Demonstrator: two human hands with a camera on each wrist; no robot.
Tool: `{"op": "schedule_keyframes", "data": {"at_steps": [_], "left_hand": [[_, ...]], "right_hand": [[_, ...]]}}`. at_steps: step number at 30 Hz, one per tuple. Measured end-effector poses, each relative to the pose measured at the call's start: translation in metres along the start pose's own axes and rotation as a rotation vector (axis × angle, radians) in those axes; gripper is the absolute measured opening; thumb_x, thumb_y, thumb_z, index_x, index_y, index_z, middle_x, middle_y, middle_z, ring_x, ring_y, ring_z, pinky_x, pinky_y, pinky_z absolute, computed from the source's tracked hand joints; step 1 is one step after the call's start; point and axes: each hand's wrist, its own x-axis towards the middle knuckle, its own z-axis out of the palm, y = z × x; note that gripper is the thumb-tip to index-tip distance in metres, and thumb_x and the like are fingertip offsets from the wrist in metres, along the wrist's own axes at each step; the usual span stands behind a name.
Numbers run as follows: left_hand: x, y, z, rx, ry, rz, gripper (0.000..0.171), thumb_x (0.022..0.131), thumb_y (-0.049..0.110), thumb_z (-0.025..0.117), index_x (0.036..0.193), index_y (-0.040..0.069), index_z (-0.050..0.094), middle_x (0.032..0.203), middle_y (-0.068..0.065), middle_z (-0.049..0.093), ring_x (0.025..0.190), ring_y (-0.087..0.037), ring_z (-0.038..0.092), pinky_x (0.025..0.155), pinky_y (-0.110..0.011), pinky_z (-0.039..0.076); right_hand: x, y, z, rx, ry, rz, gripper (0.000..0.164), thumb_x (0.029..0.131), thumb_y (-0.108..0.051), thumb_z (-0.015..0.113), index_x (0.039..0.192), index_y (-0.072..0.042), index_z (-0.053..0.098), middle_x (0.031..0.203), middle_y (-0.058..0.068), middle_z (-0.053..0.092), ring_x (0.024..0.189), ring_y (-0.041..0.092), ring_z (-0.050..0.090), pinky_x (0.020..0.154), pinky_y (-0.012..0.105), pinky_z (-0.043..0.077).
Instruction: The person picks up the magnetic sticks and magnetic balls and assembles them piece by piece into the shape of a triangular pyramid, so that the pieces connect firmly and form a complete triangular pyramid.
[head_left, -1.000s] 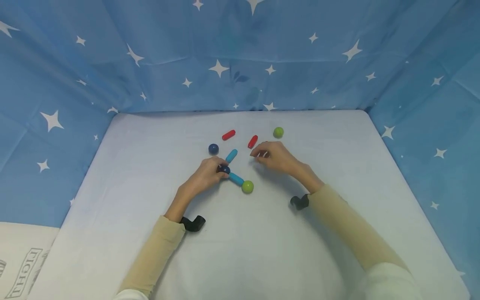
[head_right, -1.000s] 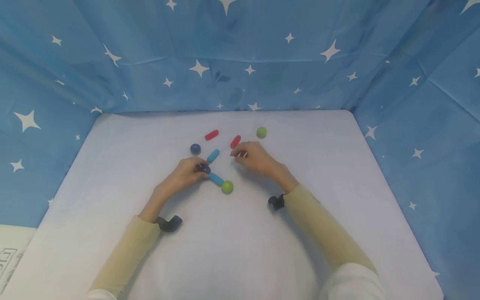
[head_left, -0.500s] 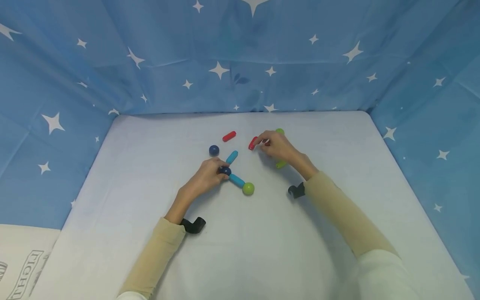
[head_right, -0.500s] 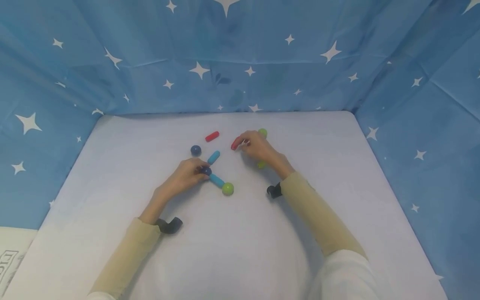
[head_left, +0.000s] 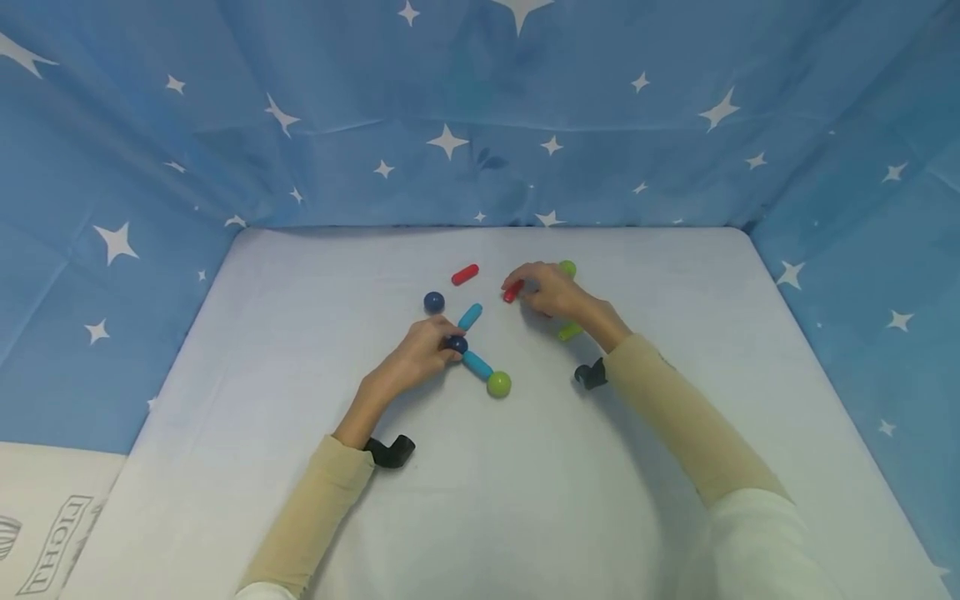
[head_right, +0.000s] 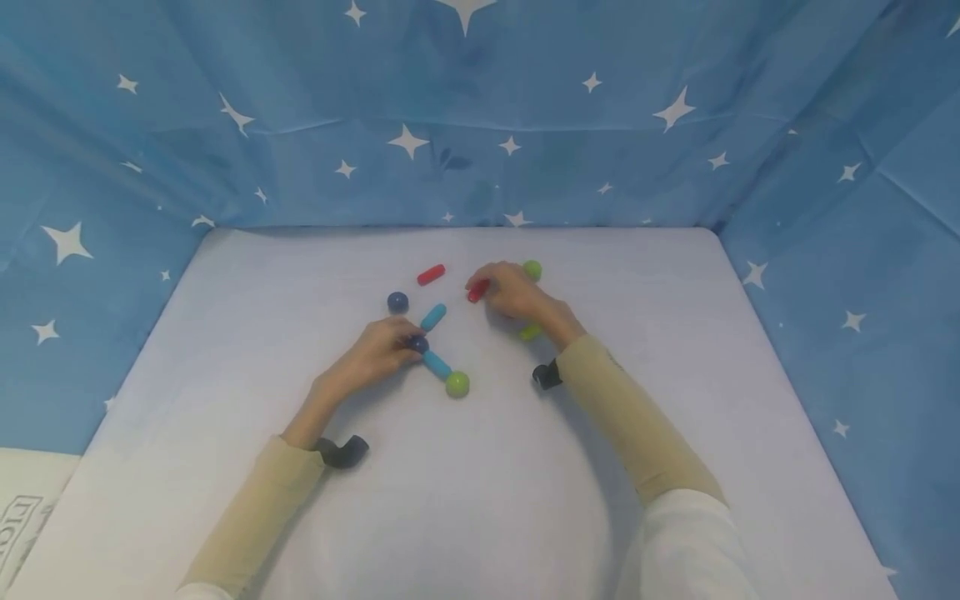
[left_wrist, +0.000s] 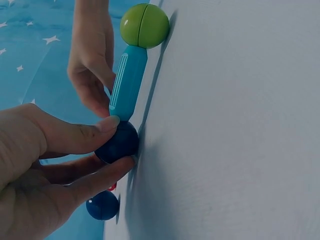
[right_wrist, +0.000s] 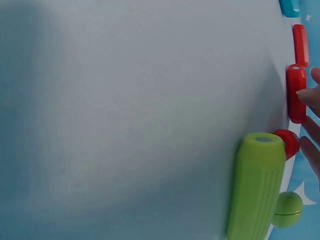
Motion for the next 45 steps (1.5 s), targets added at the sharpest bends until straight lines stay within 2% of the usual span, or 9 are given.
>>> {"op": "schedule_keyframes", "data": {"at_steps": [5, 13, 25, 31, 38, 42, 45], "left_hand": [[0.002, -0.002, 0.001, -0.007, 0.002, -0.001, 0.037, 0.093, 0.001, 0.072, 0.129, -0.007, 0.066, 0.116, -0.016, 0.066, 0.104, -0.027, 0.066, 0.091, -0.037, 0.059], [0.002, -0.003, 0.001, -0.026, 0.014, 0.001, 0.035, 0.094, 0.001, 0.072, 0.128, -0.004, 0.068, 0.116, -0.015, 0.068, 0.103, -0.025, 0.065, 0.091, -0.037, 0.058], [0.0, -0.002, 0.002, -0.028, 0.018, 0.0, 0.037, 0.093, 0.003, 0.073, 0.129, -0.003, 0.068, 0.113, -0.014, 0.068, 0.101, -0.025, 0.066, 0.09, -0.036, 0.059], [0.003, -0.003, 0.0, -0.003, 0.013, 0.0, 0.037, 0.092, 0.003, 0.074, 0.129, -0.003, 0.068, 0.113, -0.013, 0.068, 0.1, -0.024, 0.065, 0.087, -0.035, 0.059], [0.007, 0.001, 0.002, -0.006, -0.011, 0.012, 0.039, 0.093, 0.003, 0.073, 0.131, -0.005, 0.067, 0.117, -0.016, 0.066, 0.104, -0.026, 0.065, 0.091, -0.035, 0.058], [0.005, 0.0, 0.002, 0.002, -0.009, -0.01, 0.039, 0.093, 0.002, 0.073, 0.131, -0.005, 0.067, 0.118, -0.016, 0.065, 0.103, -0.026, 0.064, 0.091, -0.035, 0.058], [0.004, -0.003, 0.001, 0.007, -0.007, -0.02, 0.04, 0.093, 0.003, 0.074, 0.131, -0.004, 0.066, 0.119, -0.016, 0.065, 0.105, -0.026, 0.065, 0.092, -0.036, 0.058]], "right_hand": [[0.002, 0.0, 0.002, -0.039, 0.01, -0.009, 0.044, 0.086, 0.011, 0.057, 0.123, -0.007, 0.073, 0.126, 0.011, 0.07, 0.124, 0.031, 0.056, 0.112, 0.05, 0.044], [0.002, -0.003, 0.008, -0.087, 0.003, 0.004, 0.031, 0.092, 0.001, 0.069, 0.122, -0.006, 0.074, 0.12, 0.011, 0.07, 0.115, 0.028, 0.061, 0.107, 0.045, 0.051], [-0.009, -0.009, 0.01, -0.088, -0.019, -0.04, 0.029, 0.093, -0.006, 0.074, 0.121, -0.003, 0.074, 0.116, 0.013, 0.071, 0.109, 0.028, 0.064, 0.101, 0.043, 0.054], [-0.017, -0.016, 0.013, -0.078, -0.027, -0.083, 0.029, 0.092, -0.006, 0.075, 0.12, -0.004, 0.075, 0.112, 0.01, 0.072, 0.103, 0.025, 0.064, 0.095, 0.04, 0.056], [-0.027, -0.028, 0.015, -0.083, 0.015, -0.173, 0.026, 0.088, -0.002, 0.076, 0.114, -0.002, 0.076, 0.103, 0.011, 0.073, 0.097, 0.025, 0.067, 0.089, 0.04, 0.06], [-0.028, -0.033, 0.021, -0.08, -0.003, -0.212, 0.025, 0.089, -0.003, 0.076, 0.114, -0.002, 0.076, 0.104, 0.011, 0.073, 0.098, 0.025, 0.068, 0.089, 0.039, 0.061], [-0.028, -0.038, 0.026, -0.054, -0.026, -0.209, 0.026, 0.09, -0.002, 0.076, 0.116, -0.003, 0.076, 0.106, 0.01, 0.073, 0.1, 0.025, 0.069, 0.09, 0.039, 0.061]]}}
